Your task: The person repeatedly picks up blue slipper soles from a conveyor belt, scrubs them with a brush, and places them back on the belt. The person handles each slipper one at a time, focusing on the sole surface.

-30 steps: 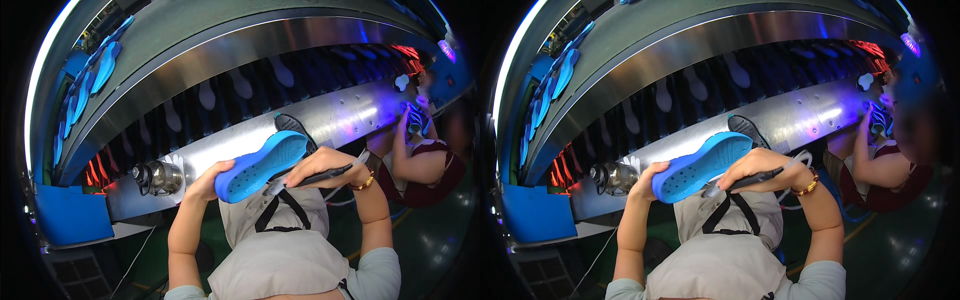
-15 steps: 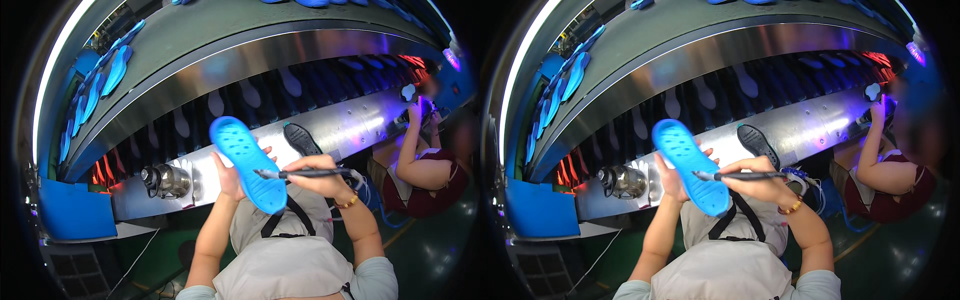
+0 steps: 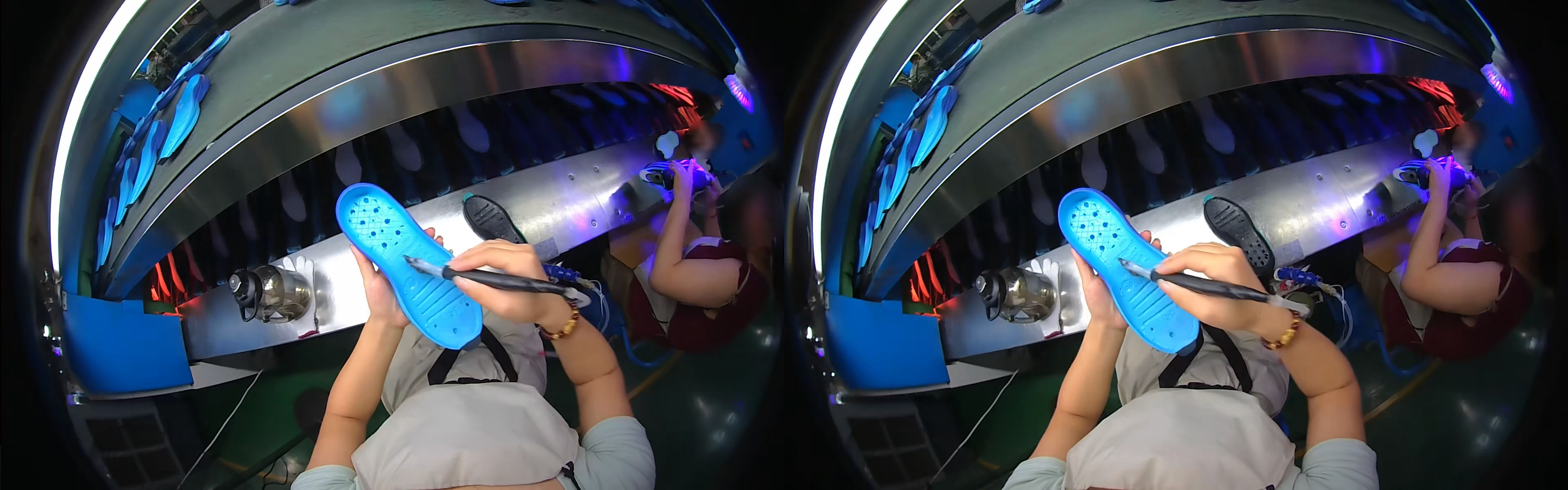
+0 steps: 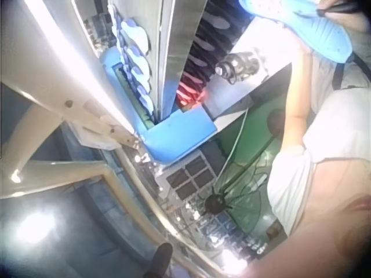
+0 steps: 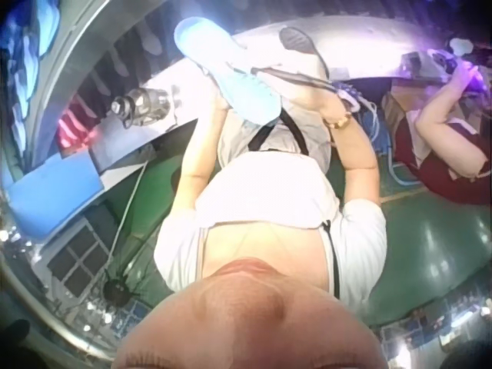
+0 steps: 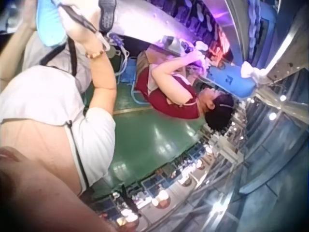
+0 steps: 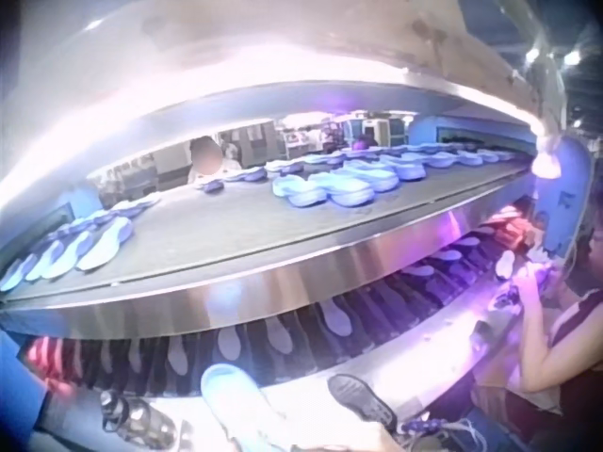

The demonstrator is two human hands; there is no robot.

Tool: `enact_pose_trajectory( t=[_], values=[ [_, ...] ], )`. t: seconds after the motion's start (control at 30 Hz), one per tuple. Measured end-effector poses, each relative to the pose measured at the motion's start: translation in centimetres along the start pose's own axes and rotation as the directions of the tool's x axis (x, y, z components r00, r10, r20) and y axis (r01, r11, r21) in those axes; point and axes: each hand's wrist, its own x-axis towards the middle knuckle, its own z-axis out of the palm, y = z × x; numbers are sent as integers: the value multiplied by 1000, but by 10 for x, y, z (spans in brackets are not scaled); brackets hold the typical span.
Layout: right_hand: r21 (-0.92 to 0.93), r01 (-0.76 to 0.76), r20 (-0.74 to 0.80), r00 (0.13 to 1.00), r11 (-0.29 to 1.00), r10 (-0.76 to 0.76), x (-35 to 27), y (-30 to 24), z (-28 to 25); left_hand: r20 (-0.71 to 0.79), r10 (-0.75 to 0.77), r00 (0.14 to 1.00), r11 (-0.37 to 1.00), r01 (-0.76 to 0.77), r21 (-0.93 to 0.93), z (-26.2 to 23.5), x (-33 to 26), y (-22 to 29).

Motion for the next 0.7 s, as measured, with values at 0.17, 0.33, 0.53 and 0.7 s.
enact_pose_trajectory(
  t=[0.17,0.33,0.53,0.7],
  values=[
    [90,188,281,937,978,-206,-12,-19,4,25,76,997,997,-77,31,2,3,10],
    [-19,111,207,973,994,-105,-14,-4,-10,4,101,995,993,-101,56,7,2,18],
    [223,-114,142,986,968,83,-22,7,-26,49,112,993,990,-115,77,17,5,29],
    [238,-10,362,929,971,-79,-21,4,-24,70,130,989,987,-136,89,19,11,38]
  ],
)
